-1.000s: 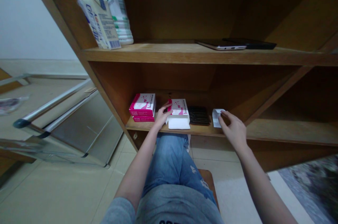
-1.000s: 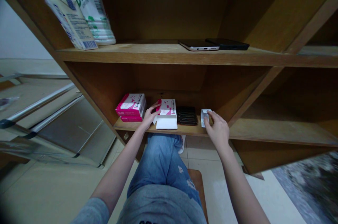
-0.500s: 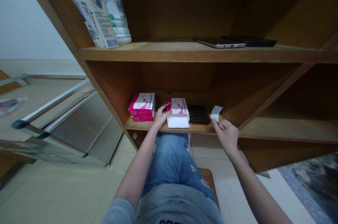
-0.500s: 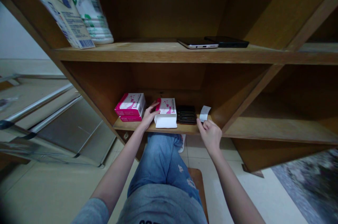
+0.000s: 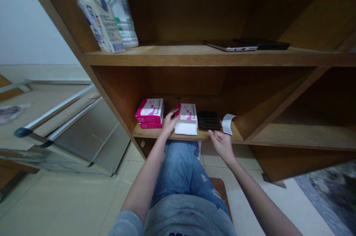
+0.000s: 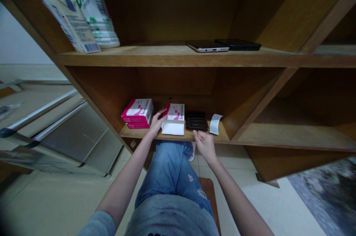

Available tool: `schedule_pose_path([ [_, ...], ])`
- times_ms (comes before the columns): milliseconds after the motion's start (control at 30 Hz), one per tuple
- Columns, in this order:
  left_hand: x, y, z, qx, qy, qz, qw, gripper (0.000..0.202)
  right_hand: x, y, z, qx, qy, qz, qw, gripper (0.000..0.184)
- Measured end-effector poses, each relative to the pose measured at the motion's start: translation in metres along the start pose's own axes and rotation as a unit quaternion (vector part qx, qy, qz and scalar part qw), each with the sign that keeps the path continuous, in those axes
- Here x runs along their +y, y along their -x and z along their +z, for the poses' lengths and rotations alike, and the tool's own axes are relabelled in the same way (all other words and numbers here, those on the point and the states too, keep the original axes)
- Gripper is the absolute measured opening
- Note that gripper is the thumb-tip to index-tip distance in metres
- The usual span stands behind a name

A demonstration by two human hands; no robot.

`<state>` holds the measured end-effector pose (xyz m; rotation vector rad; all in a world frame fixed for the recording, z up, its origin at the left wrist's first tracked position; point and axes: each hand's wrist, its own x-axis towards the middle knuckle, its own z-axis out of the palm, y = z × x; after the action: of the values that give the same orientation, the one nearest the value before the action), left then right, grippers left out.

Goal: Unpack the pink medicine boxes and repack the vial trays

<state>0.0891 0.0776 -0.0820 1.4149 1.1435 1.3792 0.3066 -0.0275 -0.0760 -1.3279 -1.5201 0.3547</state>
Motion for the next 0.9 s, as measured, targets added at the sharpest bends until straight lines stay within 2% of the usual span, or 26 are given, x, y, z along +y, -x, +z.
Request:
schedule_pose_path([
  [167, 0.002, 0.006, -0.002, -0.008, -0.027, 0.034, 0.999, 0.038, -0.012, 0.002, 0.016, -0.037, -0.019, -0.008, 0.999, 0.050],
  [267, 0.010, 0.031, -0.005, 0.013, -0.105, 0.097, 0.990, 0.040, -0.019, 0.008, 0.026, -0.071, -0.030, -0.004, 0.997, 0.050],
  [400, 0.024, 0.080, -0.015, 0.063, -0.234, 0.198, 0.950, 0.047, -0.027, 0.015, 0.037, -0.121, -0.051, 0.000, 0.991, 0.051],
  [500, 0.040, 0.095, -0.030, 0.128, -0.303, 0.231, 0.916, 0.042, -0.036, 0.013, 0.046, -0.143, -0.066, -0.007, 0.987, 0.051],
  [633, 0.062, 0.076, -0.059, 0.284, -0.331, 0.215, 0.874, 0.051, -0.056, -0.002, 0.065, -0.166, -0.101, -0.017, 0.981, 0.047],
  [700, 0.066, 0.061, -0.075, 0.330, -0.325, 0.193, 0.865, 0.050, -0.068, -0.013, 0.076, -0.168, -0.129, -0.016, 0.977, 0.044],
  [833, 0.055, 0.038, -0.100, 0.336, -0.261, 0.138, 0.894, 0.048, -0.091, -0.038, 0.097, -0.191, -0.170, 0.025, 0.966, 0.016],
  [867, 0.052, 0.035, -0.103, 0.331, -0.237, 0.121, 0.905, 0.049, -0.095, -0.045, 0.101, -0.185, -0.161, 0.027, 0.969, 0.017],
  [900, 0.049, 0.033, -0.105, 0.323, -0.217, 0.107, 0.915, 0.050, -0.098, -0.051, 0.106, -0.176, -0.145, 0.024, 0.973, 0.027],
])
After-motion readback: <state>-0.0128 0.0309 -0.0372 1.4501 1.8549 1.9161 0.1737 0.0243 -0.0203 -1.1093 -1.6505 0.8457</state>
